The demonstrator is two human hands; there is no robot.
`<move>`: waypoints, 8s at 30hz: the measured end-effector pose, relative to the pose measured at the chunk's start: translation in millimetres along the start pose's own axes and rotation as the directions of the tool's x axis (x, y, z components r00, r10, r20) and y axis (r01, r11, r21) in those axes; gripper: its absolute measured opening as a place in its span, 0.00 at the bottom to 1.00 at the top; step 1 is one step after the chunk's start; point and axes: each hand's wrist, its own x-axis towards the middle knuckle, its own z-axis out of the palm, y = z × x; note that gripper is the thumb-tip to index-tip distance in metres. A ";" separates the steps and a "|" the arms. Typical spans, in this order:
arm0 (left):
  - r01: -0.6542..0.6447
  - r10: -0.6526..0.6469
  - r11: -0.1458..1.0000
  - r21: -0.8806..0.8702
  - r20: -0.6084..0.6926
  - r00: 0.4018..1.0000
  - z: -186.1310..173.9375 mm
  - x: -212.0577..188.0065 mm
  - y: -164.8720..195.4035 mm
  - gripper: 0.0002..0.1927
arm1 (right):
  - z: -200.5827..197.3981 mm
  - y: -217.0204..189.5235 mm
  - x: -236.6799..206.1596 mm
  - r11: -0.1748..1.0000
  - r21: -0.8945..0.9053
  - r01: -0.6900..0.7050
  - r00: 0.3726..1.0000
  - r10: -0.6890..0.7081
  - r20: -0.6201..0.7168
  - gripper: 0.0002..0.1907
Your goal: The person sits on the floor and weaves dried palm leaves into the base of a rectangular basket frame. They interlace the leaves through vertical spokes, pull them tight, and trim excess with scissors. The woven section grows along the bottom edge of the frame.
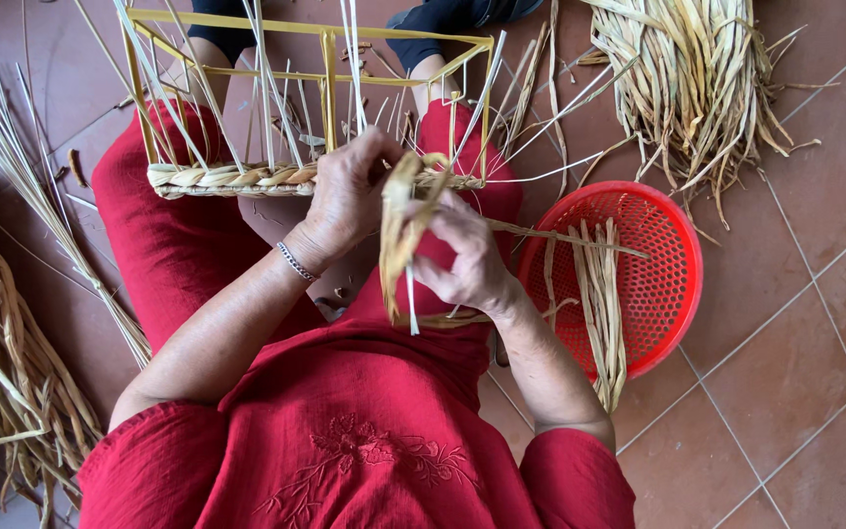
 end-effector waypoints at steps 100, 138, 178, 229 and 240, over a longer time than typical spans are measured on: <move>-0.099 0.022 0.917 0.387 0.198 0.980 10.6 -16.5 -6.0 0.09 | 1.9 48.5 -21.6 0.805 -0.533 -0.259 0.965 0.192 -0.179 0.14; -0.358 0.289 0.852 0.382 0.225 0.930 29.8 -16.9 -1.1 0.23 | -23.5 -54.5 7.7 0.654 -0.752 -0.080 0.986 -0.059 -0.156 0.14; -0.219 0.214 0.953 0.208 0.047 0.976 30.7 -8.5 2.6 0.14 | -12.3 17.8 -33.6 0.971 0.086 -0.223 0.974 0.226 -0.022 0.20; -0.320 0.275 0.903 0.288 0.187 0.943 26.1 -20.9 9.5 0.09 | 3.9 41.4 -22.6 0.949 -0.062 -0.308 0.842 0.242 -0.482 0.08; -0.391 0.334 0.838 0.382 0.207 0.919 30.1 -31.2 16.8 0.10 | 7.2 45.5 -19.3 0.936 -0.093 -0.340 0.834 0.254 -0.490 0.12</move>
